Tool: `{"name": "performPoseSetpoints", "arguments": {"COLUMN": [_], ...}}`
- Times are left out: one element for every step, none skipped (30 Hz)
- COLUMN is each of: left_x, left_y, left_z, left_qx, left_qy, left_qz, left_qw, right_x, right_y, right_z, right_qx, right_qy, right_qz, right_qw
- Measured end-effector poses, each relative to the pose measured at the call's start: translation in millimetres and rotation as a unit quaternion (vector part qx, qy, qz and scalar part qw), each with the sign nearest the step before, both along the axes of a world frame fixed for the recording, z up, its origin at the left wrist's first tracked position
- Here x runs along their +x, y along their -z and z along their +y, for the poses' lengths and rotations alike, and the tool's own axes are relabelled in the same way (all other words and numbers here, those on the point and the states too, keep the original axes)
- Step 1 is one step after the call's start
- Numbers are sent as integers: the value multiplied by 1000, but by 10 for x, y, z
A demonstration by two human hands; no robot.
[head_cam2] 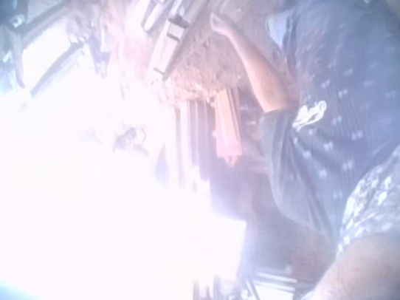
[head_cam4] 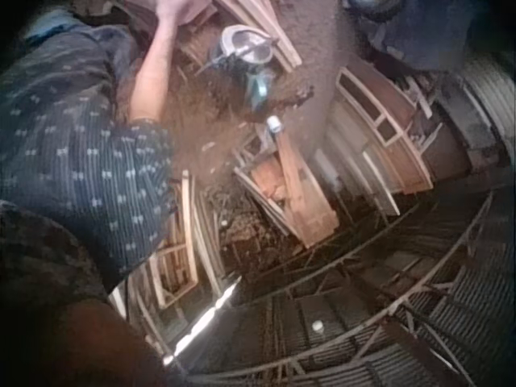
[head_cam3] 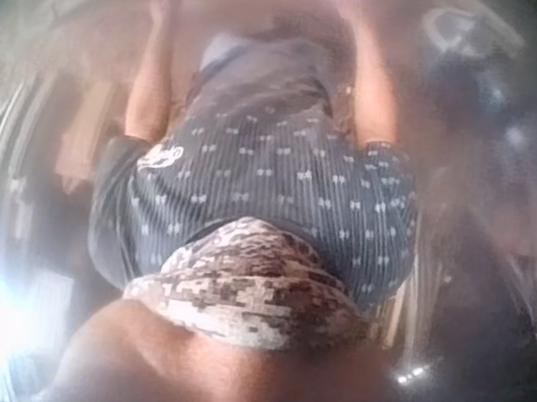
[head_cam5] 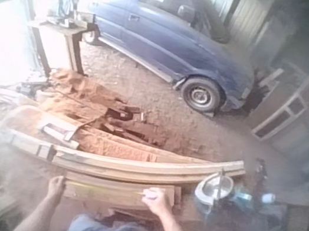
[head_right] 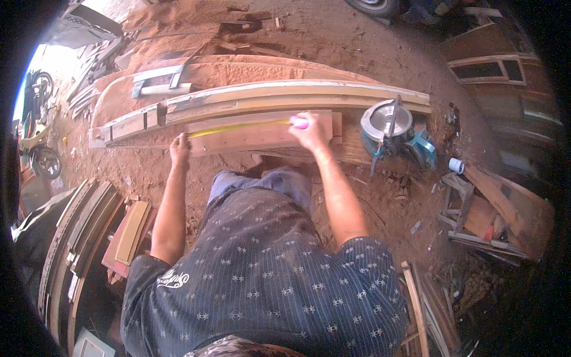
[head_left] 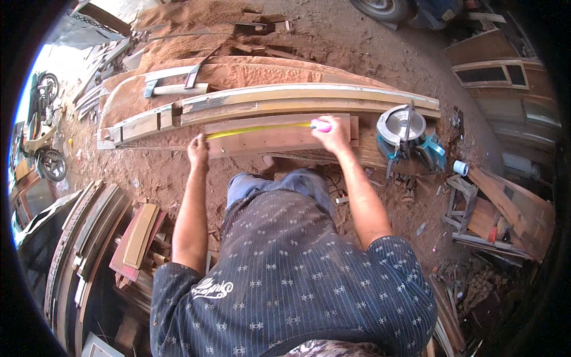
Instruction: The person selects wooden planks from a pile, measures them with a tape measure, and cuts them using a circular saw. The person repeats the measuring and cutting process on multiple planks, handling each piece individually.
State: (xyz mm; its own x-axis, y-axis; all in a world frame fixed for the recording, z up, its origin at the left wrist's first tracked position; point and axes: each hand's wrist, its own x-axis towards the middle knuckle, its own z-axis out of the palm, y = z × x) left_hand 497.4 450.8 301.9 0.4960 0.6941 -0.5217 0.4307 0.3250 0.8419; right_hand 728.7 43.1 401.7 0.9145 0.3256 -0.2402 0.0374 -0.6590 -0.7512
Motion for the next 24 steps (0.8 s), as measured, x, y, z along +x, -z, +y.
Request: {"name": "performPoseSetpoints", "arguments": {"left_x": [-71, -131, -100, -93, -36, 11, 45, 76, 105, 100, 99, 100, 105, 105, 102, 99, 81, 48, 10, -18, -42, -73, -53, -32], "left_y": [105, 183, 236, 240, 231, 222, 236, 253, 263, 260, 256, 254, 232, 210, 187, 187, 182, 174, 191, 210, 228, 247, 206, 160], "left_z": [111, 206, 241, 233, 214, 180, 121, 43, -13, -43, -63, -85, -100, -117, -135, -143, -153, -163, -170, -167, -158, -159, -185, -194], "left_qx": [71, 114, 155, 147, 138, 129, 133, 138, 142, 132, 136, 140, 145, 155, 165, 176, 167, 157, 148, 125, 102, 79, 72, 65], "left_qy": [-7, -1, 15, 21, 29, 37, 34, 32, 28, 8, 6, 5, 3, 14, 25, 36, 38, 40, 41, 40, 38, 33, 35, 37], "left_qz": [56, 70, 79, 95, 109, 123, 121, 119, 117, 103, 104, 106, 108, 112, 117, 120, 111, 102, 93, 73, 53, 33, 43, 52], "left_qw": [996, 991, 985, 984, 984, 983, 983, 983, 982, 986, 985, 984, 984, 981, 979, 976, 979, 981, 984, 989, 993, 996, 996, 996], "right_x": [116, 233, 302, 358, 405, 433, 453, 459, 463, 456, 445, 433, 421, 420, 424, 432, 438, 440, 433, 407, 371, 347, 302, 241], "right_y": [-13, -20, 34, 43, 61, 99, 113, 134, 153, 166, 183, 201, 223, 239, 254, 259, 267, 280, 287, 298, 315, 323, 326, 329], "right_z": [-210, -417, -664, -819, -971, -1087, -1140, -1182, -1226, -1243, -1254, -1260, -1265, -1274, -1282, -1289, -1289, -1281, -1272, -1257, -1230, -1174, -1117, -1055], "right_qx": [-49, -77, -109, -114, -125, -146, -166, -167, -168, -168, -162, -157, -151, -154, -157, -160, -164, -167, -171, -190, -210, -228, -246, -263], "right_qy": [-9, -4, 17, 30, 38, 41, 42, 45, 47, 48, 37, 25, 14, 14, 14, 15, 12, 9, 5, 11, 18, 21, 35, 48], "right_qz": [-79, -96, -117, -114, -104, -97, -90, -81, -71, -60, -82, -104, -125, -120, -116, -112, -110, -108, -107, -104, -102, -101, -100, -100], "right_qw": [996, 992, 987, 986, 986, 984, 981, 982, 982, 983, 983, 982, 981, 981, 981, 981, 980, 980, 979, 976, 972, 968, 964, 958]}}
